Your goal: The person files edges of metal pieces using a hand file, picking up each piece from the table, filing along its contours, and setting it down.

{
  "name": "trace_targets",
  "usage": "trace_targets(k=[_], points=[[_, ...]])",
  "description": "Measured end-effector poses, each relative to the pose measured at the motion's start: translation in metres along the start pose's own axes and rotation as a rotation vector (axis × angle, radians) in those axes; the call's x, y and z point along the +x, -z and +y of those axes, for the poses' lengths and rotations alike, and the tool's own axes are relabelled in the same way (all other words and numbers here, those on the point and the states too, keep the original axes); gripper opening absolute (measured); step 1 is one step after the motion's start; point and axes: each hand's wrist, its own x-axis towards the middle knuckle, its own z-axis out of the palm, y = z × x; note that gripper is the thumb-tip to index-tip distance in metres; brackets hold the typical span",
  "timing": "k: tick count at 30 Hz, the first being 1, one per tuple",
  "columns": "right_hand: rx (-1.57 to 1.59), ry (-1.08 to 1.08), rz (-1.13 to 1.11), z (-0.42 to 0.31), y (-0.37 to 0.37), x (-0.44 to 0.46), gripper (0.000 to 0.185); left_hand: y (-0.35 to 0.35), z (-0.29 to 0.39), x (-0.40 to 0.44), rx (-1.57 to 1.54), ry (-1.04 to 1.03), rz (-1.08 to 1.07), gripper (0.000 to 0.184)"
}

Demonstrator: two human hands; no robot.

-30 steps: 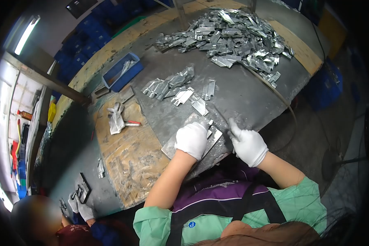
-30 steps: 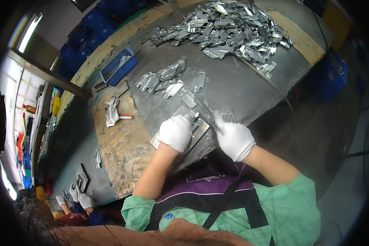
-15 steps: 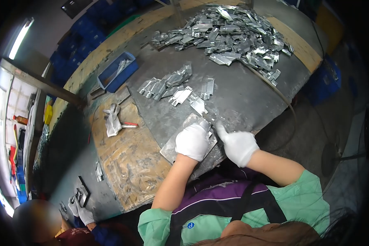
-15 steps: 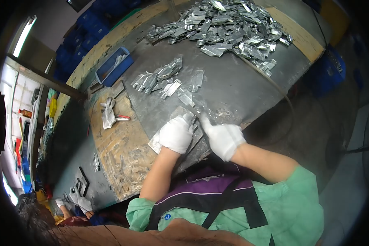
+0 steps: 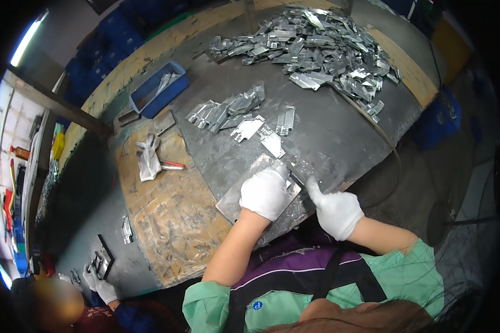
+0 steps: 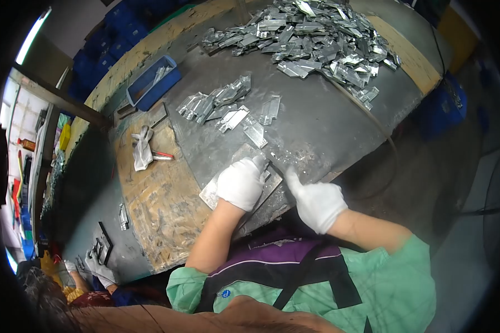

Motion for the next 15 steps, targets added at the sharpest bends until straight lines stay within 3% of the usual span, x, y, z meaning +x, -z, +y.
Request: trace_targets(k=[3,6,13,15], points=[[0.027,0.081,0.226,0.008,-0.009,0.009,0.064,-0.002,-0.003,0.0,0.03,-0.048,-0.01,0.015],[0.042,0.036,0.277,0.001,-0.01,0.045,0.061,0.005,0.001,0.001,0.004,0.0,-0.025,0.016],[0.001,0.043,0.154,0.013,-0.011,0.0,0.062,0.002,-0.002,0.002,-0.006,0.014,-0.053,0.018],[0.003,0.068,0.206,0.014,-0.012,0.009,0.061,-0.001,-0.003,-0.001,0.023,-0.074,0.088,0.015]])
